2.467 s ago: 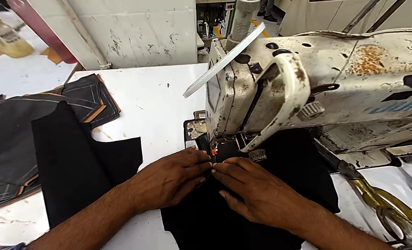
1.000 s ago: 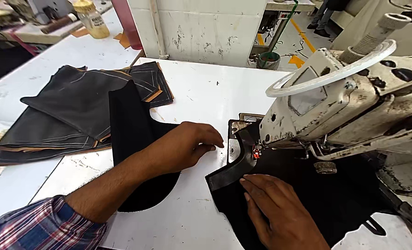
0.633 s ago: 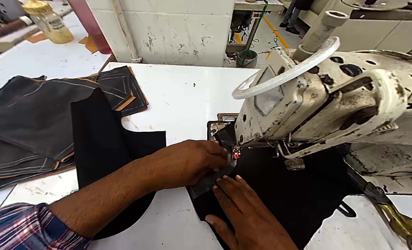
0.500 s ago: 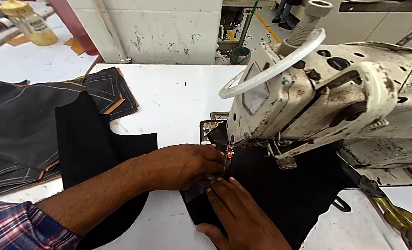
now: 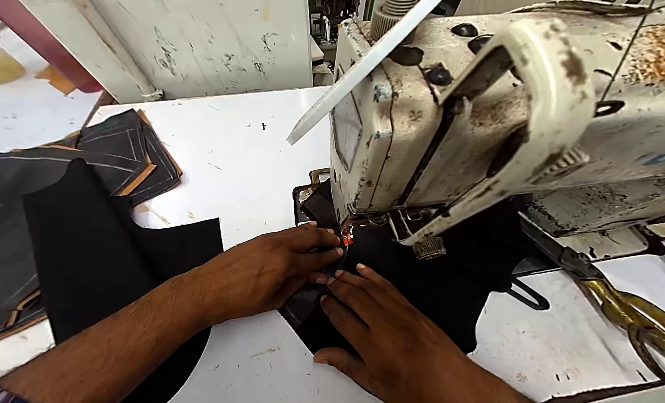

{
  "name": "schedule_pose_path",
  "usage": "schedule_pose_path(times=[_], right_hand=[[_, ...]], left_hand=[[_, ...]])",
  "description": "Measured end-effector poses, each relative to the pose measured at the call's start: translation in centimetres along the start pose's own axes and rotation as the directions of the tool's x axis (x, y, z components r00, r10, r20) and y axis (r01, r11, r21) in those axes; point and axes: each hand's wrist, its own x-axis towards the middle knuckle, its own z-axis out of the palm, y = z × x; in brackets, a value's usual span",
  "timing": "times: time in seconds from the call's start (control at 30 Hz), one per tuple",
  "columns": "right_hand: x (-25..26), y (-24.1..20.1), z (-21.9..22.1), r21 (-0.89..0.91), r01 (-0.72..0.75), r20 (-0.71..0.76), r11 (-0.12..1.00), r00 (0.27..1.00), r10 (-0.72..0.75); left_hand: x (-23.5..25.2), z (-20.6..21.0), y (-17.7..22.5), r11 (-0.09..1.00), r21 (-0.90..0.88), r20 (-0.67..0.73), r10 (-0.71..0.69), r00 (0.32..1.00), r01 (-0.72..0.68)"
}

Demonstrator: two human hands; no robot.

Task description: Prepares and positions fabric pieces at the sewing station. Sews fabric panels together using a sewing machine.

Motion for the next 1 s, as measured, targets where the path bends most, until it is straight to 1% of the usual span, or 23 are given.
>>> schedule_pose_path(times=[0.07, 0.17, 0.27, 0.37, 0.63, 0.73, 0.83, 0.87, 0.93, 1.0], right_hand=[[0.0, 1.1, -0.5, 0.011, 0.035, 0.023, 0.999, 0.999, -0.035], [-0.1, 3.1, -1.1, 0.038, 0.111, 0.057, 0.993, 0.992, -0.114], [0.2, 5.4, -2.0, 0.065, 0.205, 0.105, 0.977, 0.972, -0.211], [0.4, 7.4, -2.5, 0.093, 0.28, 0.118, 0.955, 0.95, -0.29], [1.3, 9.3, -3.1, 0.15, 0.338, 0.162, 0.929, 0.919, -0.36], [1.5, 9.7, -3.2, 0.14, 0.366, 0.156, 0.92, 0.909, -0.386], [1.3, 9.9, -3.1, 0.139, 0.367, 0.178, 0.92, 0.904, -0.388], [1.3, 9.9, -3.1, 0.136, 0.367, 0.189, 0.92, 0.902, -0.388], [1.3, 9.5, -3.2, 0.1, 0.365, 0.196, 0.926, 0.905, -0.378], [0.7, 8.1, -3.3, 0.016, 0.35, 0.174, 0.937, 0.922, -0.347]], left_hand=[[0.0, 0.3, 0.6, 0.999, 0.014, -0.016, -0.05, 0.999, 0.05], [0.2, 1.1, 2.0, 0.99, 0.043, -0.085, -0.127, 0.988, 0.131], [0.4, 2.2, 3.4, 0.97, 0.041, -0.162, -0.229, 0.96, 0.239], [0.7, 3.1, 4.4, 0.943, 0.059, -0.195, -0.312, 0.93, 0.329], [1.2, 3.0, 4.5, 0.922, 0.139, -0.201, -0.332, 0.922, 0.362], [1.1, 3.2, 4.5, 0.918, 0.133, -0.21, -0.344, 0.915, 0.375], [0.8, 2.9, 4.1, 0.937, 0.082, -0.208, -0.317, 0.925, 0.34], [0.6, 2.6, 3.7, 0.954, 0.048, -0.205, -0.281, 0.938, 0.297], [0.1, 2.1, 3.1, 0.986, -0.034, -0.195, -0.164, 0.967, 0.16], [-0.2, 1.9, 2.7, 0.991, -0.108, -0.183, -0.096, 0.978, 0.077]])
